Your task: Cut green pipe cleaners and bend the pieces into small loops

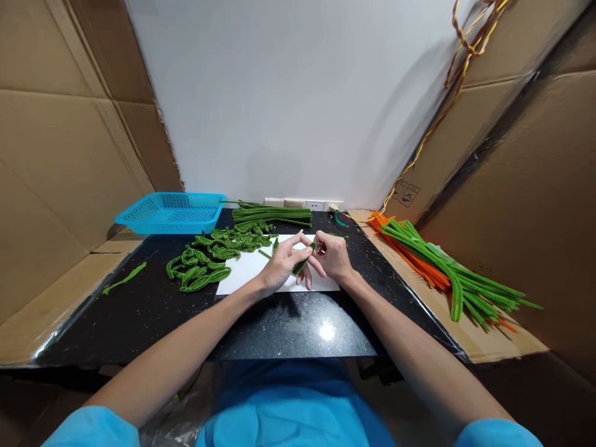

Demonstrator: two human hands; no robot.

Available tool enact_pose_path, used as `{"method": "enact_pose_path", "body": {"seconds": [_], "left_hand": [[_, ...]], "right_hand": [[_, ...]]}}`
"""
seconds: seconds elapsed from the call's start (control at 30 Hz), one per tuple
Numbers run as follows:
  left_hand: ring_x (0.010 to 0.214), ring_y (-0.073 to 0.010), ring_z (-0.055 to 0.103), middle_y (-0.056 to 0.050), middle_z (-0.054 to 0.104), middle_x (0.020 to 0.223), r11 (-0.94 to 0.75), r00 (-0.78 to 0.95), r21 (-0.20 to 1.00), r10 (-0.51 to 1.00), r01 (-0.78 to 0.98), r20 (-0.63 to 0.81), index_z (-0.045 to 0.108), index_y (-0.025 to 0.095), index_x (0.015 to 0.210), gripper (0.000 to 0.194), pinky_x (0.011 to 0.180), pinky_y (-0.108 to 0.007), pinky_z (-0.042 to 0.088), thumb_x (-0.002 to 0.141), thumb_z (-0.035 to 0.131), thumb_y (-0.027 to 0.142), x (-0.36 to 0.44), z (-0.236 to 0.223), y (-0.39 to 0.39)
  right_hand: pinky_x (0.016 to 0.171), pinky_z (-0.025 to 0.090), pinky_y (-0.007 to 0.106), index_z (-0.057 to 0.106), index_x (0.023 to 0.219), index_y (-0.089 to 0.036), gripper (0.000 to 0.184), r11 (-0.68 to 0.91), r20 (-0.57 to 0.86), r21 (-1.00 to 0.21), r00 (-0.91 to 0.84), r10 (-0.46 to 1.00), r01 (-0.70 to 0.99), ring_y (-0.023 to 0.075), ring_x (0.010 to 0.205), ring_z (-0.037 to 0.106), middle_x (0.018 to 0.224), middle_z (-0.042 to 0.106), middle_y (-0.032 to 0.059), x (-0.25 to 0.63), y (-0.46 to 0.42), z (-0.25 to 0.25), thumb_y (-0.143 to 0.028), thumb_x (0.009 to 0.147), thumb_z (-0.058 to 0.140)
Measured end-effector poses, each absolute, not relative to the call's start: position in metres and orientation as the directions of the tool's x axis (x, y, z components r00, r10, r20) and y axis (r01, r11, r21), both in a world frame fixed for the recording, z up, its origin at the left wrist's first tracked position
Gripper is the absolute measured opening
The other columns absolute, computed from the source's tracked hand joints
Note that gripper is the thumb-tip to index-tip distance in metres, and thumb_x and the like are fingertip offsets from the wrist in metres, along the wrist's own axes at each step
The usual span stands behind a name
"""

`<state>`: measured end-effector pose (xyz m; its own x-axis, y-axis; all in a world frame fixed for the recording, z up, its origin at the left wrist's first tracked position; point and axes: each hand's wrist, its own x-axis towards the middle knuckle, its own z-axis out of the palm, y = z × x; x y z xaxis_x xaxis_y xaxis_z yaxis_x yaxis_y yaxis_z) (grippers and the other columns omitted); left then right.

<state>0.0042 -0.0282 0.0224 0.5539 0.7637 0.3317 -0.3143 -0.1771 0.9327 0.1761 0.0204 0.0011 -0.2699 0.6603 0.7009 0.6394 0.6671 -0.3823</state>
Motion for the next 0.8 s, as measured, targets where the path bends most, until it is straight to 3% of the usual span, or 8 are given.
{"method": "enact_pose_path", "body": {"seconds": [0.2,0.37,0.5,0.67,0.8], "left_hand": [[0.044,-0.0164,0.065,-0.009,0.075,0.075,-0.168,0.487,0.948,0.825,-0.272,0.286,0.045,0.019,0.094,0.035,0.037,-0.020,0.038,0.092,0.060,0.049,0.004,0.020,-0.024],[0.050,-0.0128,0.064,-0.009,0.074,0.088,-0.236,0.340,0.947,0.891,-0.218,0.301,0.056,0.015,0.092,0.034,0.039,-0.020,0.040,0.088,0.067,0.047,0.004,0.017,-0.019],[0.055,-0.0116,0.059,-0.004,0.069,0.075,-0.290,0.171,0.948,0.936,-0.129,0.309,0.067,0.014,0.088,0.033,0.042,-0.020,0.041,0.081,0.075,0.045,0.001,0.012,-0.012],[0.068,-0.0135,0.061,-0.008,0.074,0.085,-0.344,0.067,0.938,0.936,-0.035,0.346,0.077,0.012,0.090,0.032,0.050,-0.021,0.044,0.076,0.079,0.041,-0.001,0.006,-0.003],[0.073,-0.0164,0.064,-0.010,0.076,0.088,-0.317,0.051,0.948,0.947,-0.024,0.317,0.078,0.011,0.092,0.035,0.051,-0.022,0.046,0.075,0.080,0.041,-0.003,0.004,0.000]], "right_hand": [[0.056,0.029,0.027,0.033,0.066,-0.024,0.026,0.619,0.750,-0.323,-0.205,0.629,0.716,0.0137,0.056,0.041,0.059,0.048,-0.0021,0.178,0.025,-0.006,-0.023,0.073,0.057],[0.057,0.027,0.028,0.041,0.069,-0.023,0.019,0.539,0.747,-0.279,-0.173,0.642,0.795,0.0153,0.062,0.046,0.066,0.053,-0.0006,0.182,0.028,-0.006,-0.021,0.071,0.060],[0.056,0.024,0.028,0.045,0.070,-0.022,0.017,0.491,0.724,-0.278,-0.155,0.672,0.826,0.0163,0.064,0.047,0.068,0.055,0.0000,0.182,0.028,-0.006,-0.022,0.073,0.062],[0.056,0.026,0.028,0.049,0.067,-0.021,0.025,0.459,0.676,-0.469,-0.028,0.737,0.755,0.0142,0.058,0.043,0.063,0.053,-0.0011,0.182,0.028,-0.001,-0.034,0.084,0.062],[0.058,0.036,0.028,0.065,0.082,-0.019,0.034,0.568,0.574,-0.716,-0.120,0.810,0.406,0.0142,0.060,0.046,0.066,0.055,0.0001,0.181,0.030,0.004,-0.049,0.093,0.056]]}}
